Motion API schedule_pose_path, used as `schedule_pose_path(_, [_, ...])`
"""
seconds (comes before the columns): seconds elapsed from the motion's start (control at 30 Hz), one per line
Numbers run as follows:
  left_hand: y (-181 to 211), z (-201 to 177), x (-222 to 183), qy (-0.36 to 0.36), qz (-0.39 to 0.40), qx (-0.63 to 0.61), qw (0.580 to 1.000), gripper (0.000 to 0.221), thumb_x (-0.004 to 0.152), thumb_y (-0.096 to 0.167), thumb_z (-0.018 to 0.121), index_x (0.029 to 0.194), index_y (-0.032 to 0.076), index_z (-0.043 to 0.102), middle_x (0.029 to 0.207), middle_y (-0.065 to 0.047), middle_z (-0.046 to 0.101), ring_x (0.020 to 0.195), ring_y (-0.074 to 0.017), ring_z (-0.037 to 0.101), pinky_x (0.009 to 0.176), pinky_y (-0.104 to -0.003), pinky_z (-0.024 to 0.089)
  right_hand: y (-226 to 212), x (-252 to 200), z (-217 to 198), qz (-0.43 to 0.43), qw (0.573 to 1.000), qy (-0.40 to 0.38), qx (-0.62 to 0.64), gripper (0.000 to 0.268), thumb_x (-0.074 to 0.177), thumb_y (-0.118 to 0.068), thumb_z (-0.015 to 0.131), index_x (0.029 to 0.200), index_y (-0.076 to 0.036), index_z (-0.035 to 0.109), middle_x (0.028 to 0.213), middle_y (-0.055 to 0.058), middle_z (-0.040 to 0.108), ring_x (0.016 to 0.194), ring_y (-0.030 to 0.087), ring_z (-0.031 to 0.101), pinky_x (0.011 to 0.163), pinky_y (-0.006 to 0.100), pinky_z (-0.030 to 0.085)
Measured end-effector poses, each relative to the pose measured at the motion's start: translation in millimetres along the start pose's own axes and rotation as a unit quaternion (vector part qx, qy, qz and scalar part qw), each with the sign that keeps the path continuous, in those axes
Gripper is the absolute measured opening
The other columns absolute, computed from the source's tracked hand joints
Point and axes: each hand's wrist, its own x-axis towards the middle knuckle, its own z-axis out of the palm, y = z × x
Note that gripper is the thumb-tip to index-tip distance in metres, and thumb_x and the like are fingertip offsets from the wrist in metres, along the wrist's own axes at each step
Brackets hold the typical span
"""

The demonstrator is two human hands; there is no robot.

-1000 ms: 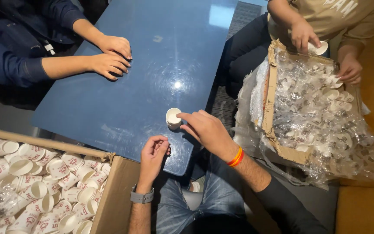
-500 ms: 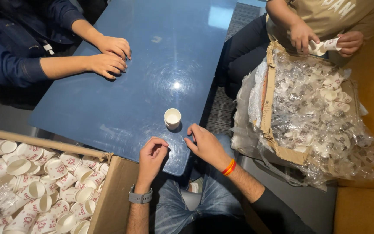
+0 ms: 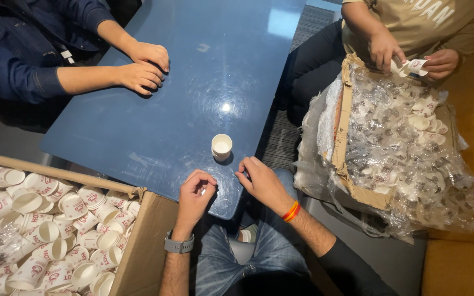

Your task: Picking paper cups from a large box, nesting them together in stacks, and organizing them.

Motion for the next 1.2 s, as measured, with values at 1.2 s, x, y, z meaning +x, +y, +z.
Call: schedule_pose_path(1.2, [-79.8, 26.5, -73.4, 0.007, 0.139, 0.41, 0.902, 0.036, 0.097, 0.026, 0.064, 0.125, 0.003, 0.062, 0.126, -0.019, 0.067, 0.124, -0.0342, 0.061, 0.109, -0.048, 0.044, -207.0, 91.3, 148.1, -0.443, 0.864, -0.168, -0.169, 0.012, 0.083, -0.009, 0.069, 0.093, -0.005, 0.064, 0.076, 0.013, 0.07, 0.075, 0.035, 0.072, 0.06, 0.046, 0.056])
